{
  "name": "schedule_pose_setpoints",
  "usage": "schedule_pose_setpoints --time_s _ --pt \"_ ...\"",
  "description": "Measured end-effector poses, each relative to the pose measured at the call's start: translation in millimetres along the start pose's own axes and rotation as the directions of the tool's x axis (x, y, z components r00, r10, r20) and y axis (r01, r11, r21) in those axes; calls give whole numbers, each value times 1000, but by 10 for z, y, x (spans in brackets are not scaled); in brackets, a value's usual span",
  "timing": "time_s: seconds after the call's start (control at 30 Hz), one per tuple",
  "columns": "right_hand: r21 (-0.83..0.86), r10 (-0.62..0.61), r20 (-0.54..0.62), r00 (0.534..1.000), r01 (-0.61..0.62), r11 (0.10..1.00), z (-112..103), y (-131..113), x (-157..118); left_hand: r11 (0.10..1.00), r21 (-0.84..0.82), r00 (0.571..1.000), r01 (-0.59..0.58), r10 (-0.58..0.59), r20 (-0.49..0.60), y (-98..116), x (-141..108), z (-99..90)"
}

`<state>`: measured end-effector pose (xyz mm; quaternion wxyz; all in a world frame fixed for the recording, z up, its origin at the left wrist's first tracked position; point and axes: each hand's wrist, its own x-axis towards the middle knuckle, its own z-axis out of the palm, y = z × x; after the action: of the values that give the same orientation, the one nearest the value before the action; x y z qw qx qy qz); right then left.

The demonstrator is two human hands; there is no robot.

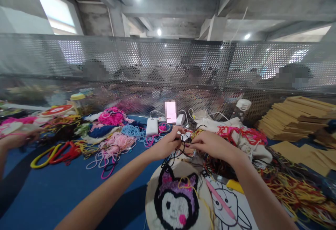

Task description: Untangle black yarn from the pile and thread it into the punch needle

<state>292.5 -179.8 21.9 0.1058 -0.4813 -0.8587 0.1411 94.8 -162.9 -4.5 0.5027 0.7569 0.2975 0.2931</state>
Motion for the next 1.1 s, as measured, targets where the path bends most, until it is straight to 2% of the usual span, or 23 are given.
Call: schedule_pose_setpoints --time_s 0.3,0.5,0.63,0.93,1.1 --pt "20 58 29 998 -58 998 -20 -18 -38 998 -60 1000 -4 5 20 -47 21 -5" --pt "-53 -19 10 1000 20 998 68 -155 39 997 -35 997 63 -62 43 -17 19 11" --pt "-114 -29 -33 999 25 993 106 -165 69 998 -22 997 52 -51 52 -44 27 17" --pt "-68 -30 1 1000 30 997 102 -185 44 992 -102 996 77 -73 44 -42 31 48" --pt "-106 -40 -2 999 39 994 145 -180 73 994 -93 997 66 -61 57 -60 39 40"
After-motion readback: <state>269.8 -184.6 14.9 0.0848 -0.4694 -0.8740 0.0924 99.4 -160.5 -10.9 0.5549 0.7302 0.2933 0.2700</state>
